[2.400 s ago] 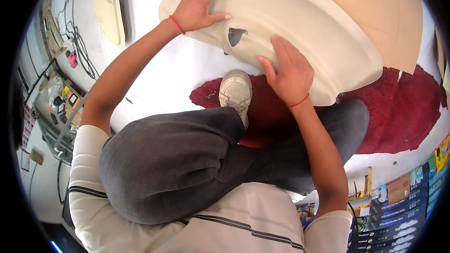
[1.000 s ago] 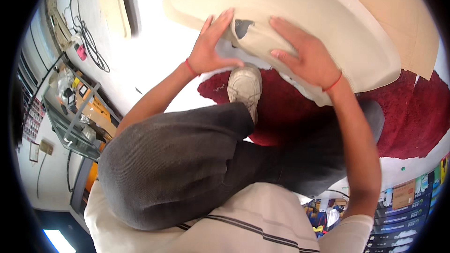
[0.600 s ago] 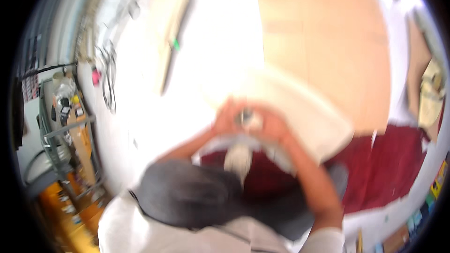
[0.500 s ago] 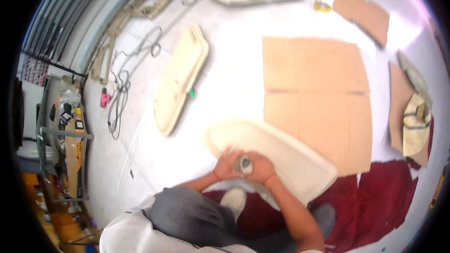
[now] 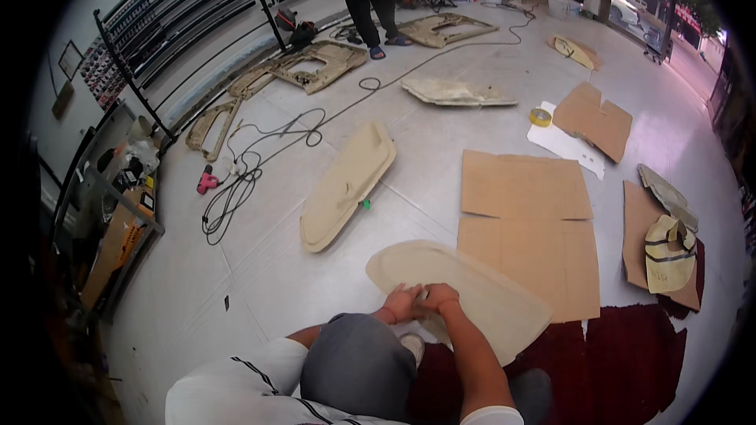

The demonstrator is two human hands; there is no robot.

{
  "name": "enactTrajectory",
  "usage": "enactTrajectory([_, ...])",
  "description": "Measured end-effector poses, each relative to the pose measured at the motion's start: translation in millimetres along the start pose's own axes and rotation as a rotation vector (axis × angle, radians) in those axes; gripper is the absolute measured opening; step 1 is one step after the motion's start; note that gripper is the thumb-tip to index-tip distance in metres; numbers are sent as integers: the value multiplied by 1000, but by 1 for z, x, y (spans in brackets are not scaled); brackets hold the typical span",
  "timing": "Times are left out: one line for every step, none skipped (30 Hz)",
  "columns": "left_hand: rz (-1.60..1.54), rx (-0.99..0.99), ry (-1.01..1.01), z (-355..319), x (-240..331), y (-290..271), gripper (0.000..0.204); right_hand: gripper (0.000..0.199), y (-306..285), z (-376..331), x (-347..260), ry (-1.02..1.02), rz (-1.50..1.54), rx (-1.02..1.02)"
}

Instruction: The person sits on the floor and fits a white fabric cover over a curved plastic shell, smoothing it into place and tucking the edges. They then use a small tool to secure the fabric along the edges of the shell.

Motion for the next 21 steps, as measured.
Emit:
enactTrajectory([30,-14,6,-2,0,-2,96,89,3,-1,0,-10,19,35])
enactTrajectory([93,28,47,-5,-4,-3,93,90,2,-1,-3,-29,40,84])
enactTrajectory([83,31,41,-7,-1,-1,91,91,4,-4,1,-49,66,91])
enactTrajectory([74,34,34,-11,1,2,89,92,6,-8,4,-69,92,98])
enactTrajectory([69,37,28,-14,2,9,88,93,10,-11,10,-90,121,110])
enactTrajectory([99,45,23,-17,3,14,87,94,12,-12,14,-119,131,114])
enactTrajectory([129,56,18,-19,4,18,86,94,11,-12,18,-149,139,121])
enactTrajectory([163,66,17,-20,5,21,85,95,10,-11,20,-179,150,132])
enactTrajectory([190,73,-38,-22,4,25,79,96,9,-10,20,-184,150,135])
enactTrajectory([220,76,-13,-20,5,25,78,95,8,-12,21,-198,155,143])
enactTrajectory([249,78,4,-19,2,26,77,94,8,-13,20,-217,160,145])
enactTrajectory([277,83,22,-17,0,26,76,93,6,-13,19,-236,162,150])
enactTrajectory([295,66,34,-18,-5,25,74,91,5,-12,16,-241,177,130])
enactTrajectory([306,39,48,-18,-8,27,72,88,8,-13,16,-238,193,103])
enactTrajectory([315,21,68,-17,-10,25,70,85,7,-15,16,-232,202,82])
enactTrajectory([323,3,87,-13,-10,25,68,83,5,-20,18,-225,200,103])
enactTrajectory([355,-38,78,-11,-5,28,64,80,6,-28,21,-213,198,119])
enactTrajectory([333,-30,75,-13,-6,27,63,77,8,-35,18,-216,200,128])
enactTrajectory([310,-22,71,-14,-8,28,63,76,7,-38,17,-203,191,156])
enactTrajectory([289,-15,69,-14,-9,28,62,77,8,-39,14,-195,153,162])
enactTrajectory([307,22,89,-15,-10,27,60,78,10,-38,7,-193,116,167])
Point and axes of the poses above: each hand's wrist, its own z-axis towards the middle knuckle, its own y-axis out of the palm, x = y × z, the point moved 6 cm from there along z, towards the middle knuckle, and after that the axes turned 2 degrees about -y, right-handed, at the moved point
